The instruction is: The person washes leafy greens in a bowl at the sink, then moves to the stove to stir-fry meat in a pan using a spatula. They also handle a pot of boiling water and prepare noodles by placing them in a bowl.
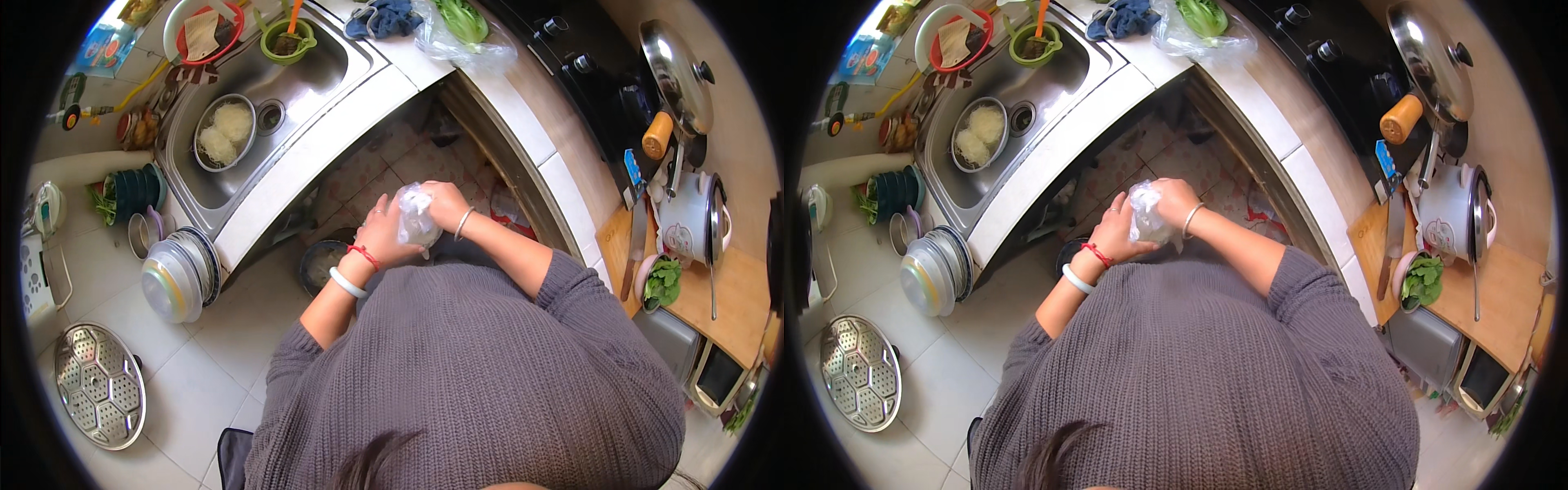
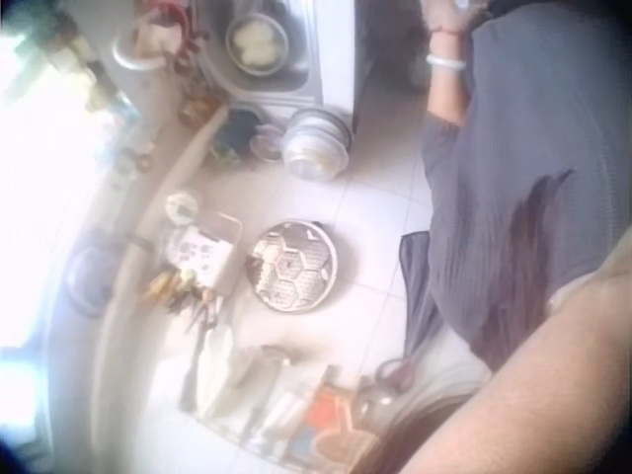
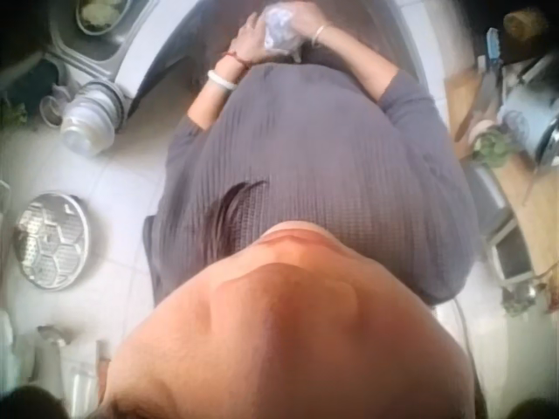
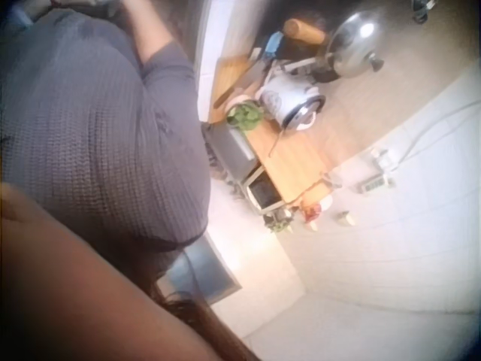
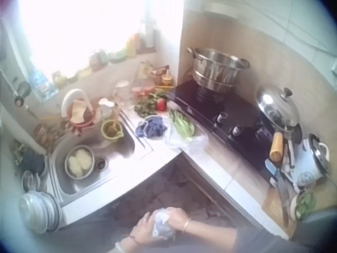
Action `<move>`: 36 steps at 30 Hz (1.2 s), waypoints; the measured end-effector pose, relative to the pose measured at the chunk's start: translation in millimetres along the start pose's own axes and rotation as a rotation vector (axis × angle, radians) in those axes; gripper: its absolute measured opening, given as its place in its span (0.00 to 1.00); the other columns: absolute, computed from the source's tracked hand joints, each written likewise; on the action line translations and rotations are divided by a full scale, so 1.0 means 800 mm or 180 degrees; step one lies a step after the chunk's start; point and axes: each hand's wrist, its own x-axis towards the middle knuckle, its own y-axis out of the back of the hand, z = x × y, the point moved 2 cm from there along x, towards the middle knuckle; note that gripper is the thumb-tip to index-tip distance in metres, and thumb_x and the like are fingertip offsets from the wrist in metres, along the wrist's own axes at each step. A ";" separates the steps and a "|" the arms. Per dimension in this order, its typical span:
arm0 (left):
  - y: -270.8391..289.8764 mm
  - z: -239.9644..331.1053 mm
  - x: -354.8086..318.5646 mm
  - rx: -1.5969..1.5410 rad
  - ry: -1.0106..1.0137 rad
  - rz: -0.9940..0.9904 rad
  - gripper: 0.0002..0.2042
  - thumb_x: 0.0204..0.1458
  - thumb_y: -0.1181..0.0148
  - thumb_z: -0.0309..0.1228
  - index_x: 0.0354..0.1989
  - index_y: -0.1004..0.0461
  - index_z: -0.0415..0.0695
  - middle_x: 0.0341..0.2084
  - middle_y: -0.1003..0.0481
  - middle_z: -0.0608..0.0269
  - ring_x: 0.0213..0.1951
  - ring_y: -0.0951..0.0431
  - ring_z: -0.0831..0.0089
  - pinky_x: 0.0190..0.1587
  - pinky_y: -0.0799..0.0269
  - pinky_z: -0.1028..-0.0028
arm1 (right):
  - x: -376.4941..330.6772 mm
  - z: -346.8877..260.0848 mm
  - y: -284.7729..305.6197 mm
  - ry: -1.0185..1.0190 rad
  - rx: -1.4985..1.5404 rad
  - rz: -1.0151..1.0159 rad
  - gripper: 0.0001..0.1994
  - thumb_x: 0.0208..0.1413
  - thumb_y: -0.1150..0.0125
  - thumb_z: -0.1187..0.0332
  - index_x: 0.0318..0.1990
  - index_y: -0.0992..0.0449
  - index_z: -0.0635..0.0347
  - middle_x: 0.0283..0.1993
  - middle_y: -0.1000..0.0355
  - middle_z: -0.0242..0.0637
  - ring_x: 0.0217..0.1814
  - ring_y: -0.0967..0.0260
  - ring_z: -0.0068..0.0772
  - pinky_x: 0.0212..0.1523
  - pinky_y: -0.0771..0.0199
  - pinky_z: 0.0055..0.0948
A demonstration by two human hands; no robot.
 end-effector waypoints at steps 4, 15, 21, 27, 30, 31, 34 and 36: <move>-0.019 -0.001 0.009 -0.0061 -0.0148 0.0126 0.42 0.34 0.33 0.42 0.55 0.46 0.32 0.50 0.37 0.37 0.50 0.34 0.45 0.53 0.36 0.61 | 0.004 0.005 -0.008 0.0204 -0.0051 0.0081 0.10 0.40 0.49 0.73 0.31 0.24 0.60 0.36 0.28 0.47 0.38 0.31 0.51 0.39 0.31 0.39; -0.129 -0.115 0.130 0.0193 -0.0204 -0.0415 0.15 0.46 0.52 0.24 0.44 0.36 0.35 0.46 0.34 0.38 0.43 0.30 0.44 0.42 0.32 0.56 | 0.056 0.173 -0.037 -0.0773 0.0445 0.0179 0.27 0.33 0.39 0.71 0.49 0.30 0.61 0.52 0.34 0.49 0.52 0.33 0.43 0.48 0.31 0.31; -0.144 -0.292 0.253 0.0311 0.1328 0.1302 0.16 0.50 0.49 0.35 0.45 0.33 0.41 0.35 0.26 0.46 0.36 0.26 0.48 0.39 0.30 0.56 | 0.061 0.288 -0.052 -0.1083 0.0433 0.0461 0.30 0.37 0.36 0.65 0.53 0.34 0.62 0.46 0.30 0.49 0.47 0.31 0.45 0.47 0.31 0.33; -0.167 -0.420 0.325 0.0438 0.2176 0.1219 0.18 0.48 0.48 0.36 0.46 0.33 0.40 0.37 0.28 0.45 0.38 0.27 0.49 0.40 0.31 0.56 | -0.010 0.361 -0.057 -0.2557 0.1524 -0.0281 0.15 0.49 0.43 0.69 0.45 0.30 0.63 0.31 0.29 0.34 0.31 0.30 0.23 0.27 0.29 0.22; -0.175 -0.441 0.366 0.0582 0.2204 0.1081 0.19 0.48 0.47 0.36 0.46 0.33 0.40 0.38 0.28 0.44 0.39 0.27 0.49 0.41 0.32 0.57 | -0.025 0.379 -0.059 -0.2918 0.1884 -0.0121 0.13 0.51 0.44 0.70 0.44 0.30 0.62 0.34 0.29 0.33 0.33 0.30 0.22 0.29 0.29 0.21; -0.176 -0.446 0.378 0.0627 0.2210 0.1033 0.19 0.48 0.47 0.36 0.47 0.33 0.40 0.38 0.28 0.44 0.40 0.27 0.49 0.41 0.32 0.57 | -0.021 0.380 -0.059 -0.2823 0.1885 -0.0110 0.12 0.51 0.45 0.70 0.44 0.30 0.62 0.34 0.29 0.33 0.33 0.30 0.22 0.29 0.29 0.21; -0.182 -0.455 0.400 0.0780 0.2188 0.0949 0.20 0.47 0.46 0.37 0.47 0.33 0.39 0.39 0.29 0.43 0.41 0.28 0.50 0.42 0.32 0.57 | 0.003 0.375 -0.066 -0.2519 0.1871 -0.0061 0.11 0.51 0.46 0.71 0.43 0.30 0.63 0.34 0.29 0.34 0.33 0.30 0.23 0.29 0.29 0.21; -0.182 -0.452 0.404 0.0867 0.2091 0.0928 0.21 0.47 0.46 0.37 0.47 0.33 0.39 0.40 0.29 0.43 0.41 0.28 0.50 0.43 0.32 0.57 | 0.027 0.356 -0.073 -0.2298 0.1861 -0.0019 0.10 0.51 0.46 0.72 0.42 0.29 0.63 0.33 0.28 0.34 0.32 0.30 0.23 0.30 0.28 0.21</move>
